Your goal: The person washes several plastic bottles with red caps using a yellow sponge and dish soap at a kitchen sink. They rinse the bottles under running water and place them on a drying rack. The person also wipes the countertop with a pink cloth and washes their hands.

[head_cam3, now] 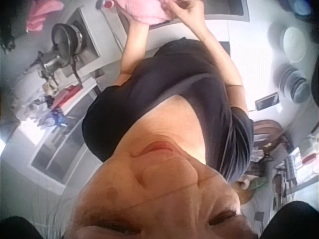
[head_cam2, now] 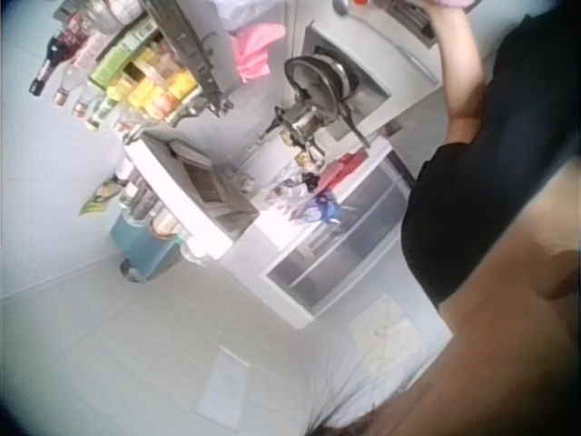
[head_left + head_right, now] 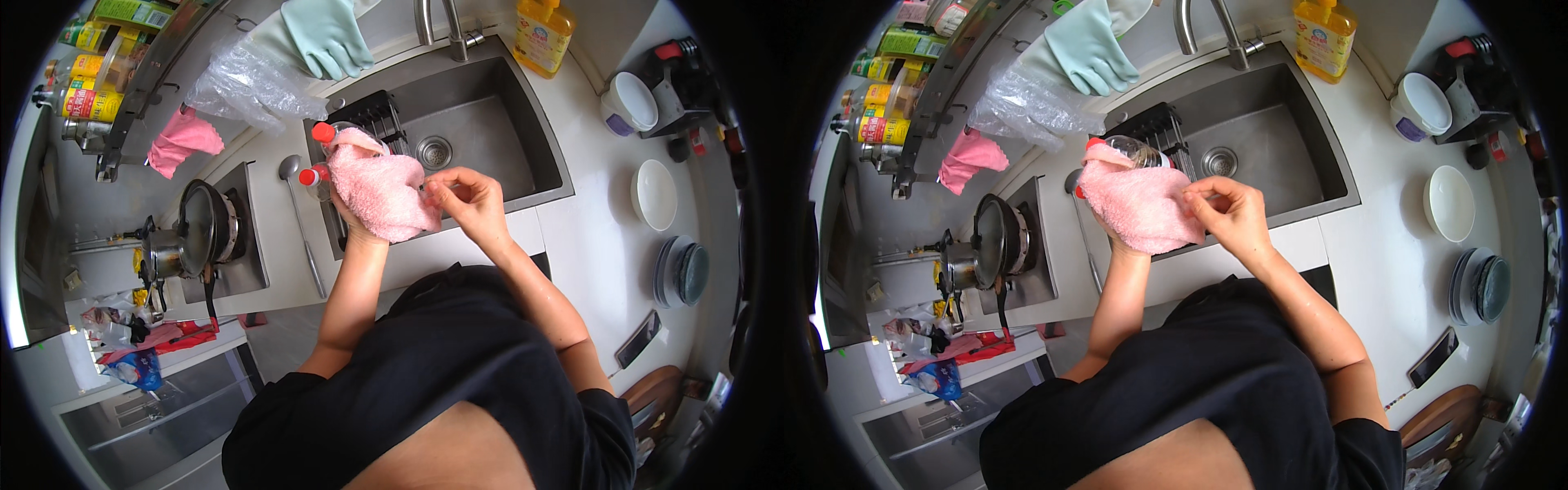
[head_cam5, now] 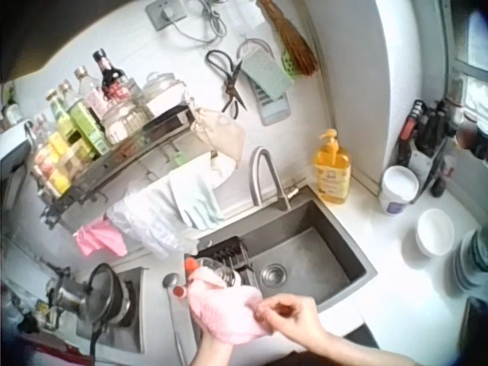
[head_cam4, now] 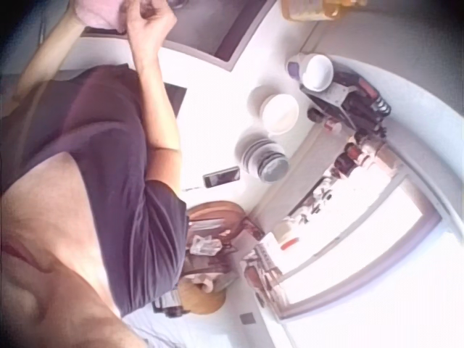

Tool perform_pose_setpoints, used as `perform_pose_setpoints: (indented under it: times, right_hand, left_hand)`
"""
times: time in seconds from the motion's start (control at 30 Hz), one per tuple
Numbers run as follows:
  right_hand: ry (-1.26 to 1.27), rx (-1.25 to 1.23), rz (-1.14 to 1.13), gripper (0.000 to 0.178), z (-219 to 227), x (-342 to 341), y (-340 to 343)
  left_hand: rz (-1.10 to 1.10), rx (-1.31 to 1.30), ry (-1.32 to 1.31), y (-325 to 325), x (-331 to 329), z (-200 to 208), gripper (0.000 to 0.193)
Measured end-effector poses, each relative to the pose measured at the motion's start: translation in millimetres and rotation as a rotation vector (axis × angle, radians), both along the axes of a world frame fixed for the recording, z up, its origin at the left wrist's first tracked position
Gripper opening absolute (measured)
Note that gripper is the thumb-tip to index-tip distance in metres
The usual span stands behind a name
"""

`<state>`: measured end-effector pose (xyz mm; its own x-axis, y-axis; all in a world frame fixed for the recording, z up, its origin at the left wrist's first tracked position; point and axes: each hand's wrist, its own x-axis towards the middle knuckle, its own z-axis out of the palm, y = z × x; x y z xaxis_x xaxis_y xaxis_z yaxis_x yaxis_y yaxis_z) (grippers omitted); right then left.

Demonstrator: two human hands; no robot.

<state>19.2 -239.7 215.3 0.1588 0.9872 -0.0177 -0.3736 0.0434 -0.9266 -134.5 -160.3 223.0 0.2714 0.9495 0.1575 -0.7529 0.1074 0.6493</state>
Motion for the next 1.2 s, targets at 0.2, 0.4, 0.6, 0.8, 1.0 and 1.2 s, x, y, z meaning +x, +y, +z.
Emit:
perform_pose_setpoints:
  times: [0.2, 0.4, 0.6, 0.8, 1.0, 1.2]
  right_hand:
    - [-0.806, 0.031, -0.138, 0.014, -20.4, 32.6, 45.5]
    - [-1.449, 0.008, 0.127, 0.01, -53.5, 50.1, 121.6]
    - [-1.737, -0.134, 0.481, 0.057, -120.1, 34.2, 158.2]
    - [-1.305, -0.072, 0.327, 0.036, -136.0, 49.9, 141.3]
    - [0.191, -0.625, 0.714, 0.06, -65.1, 40.0, 41.0]
    - [0.875, -0.303, 0.139, 0.095, -27.1, 71.1, -11.5]
  left_hand:
    - [-0.001, -0.015, -0.084, -7.6, -7.9, 11.5, 0.044]
    - [-0.121, -0.159, -0.11, -37.2, -40.0, 12.5, 0.052]
    - [-0.01, -0.336, -0.186, -60.6, -55.1, 8.1, 0.051]
    - [-0.126, -0.404, -0.083, -51.6, -48.1, 6.3, 0.043]
    - [-0.215, -0.077, 0.558, -38.4, 11.9, 2.5, 0.043]
    - [-0.606, 0.798, 1.164, -56.0, 103.3, 24.7, 0.058]
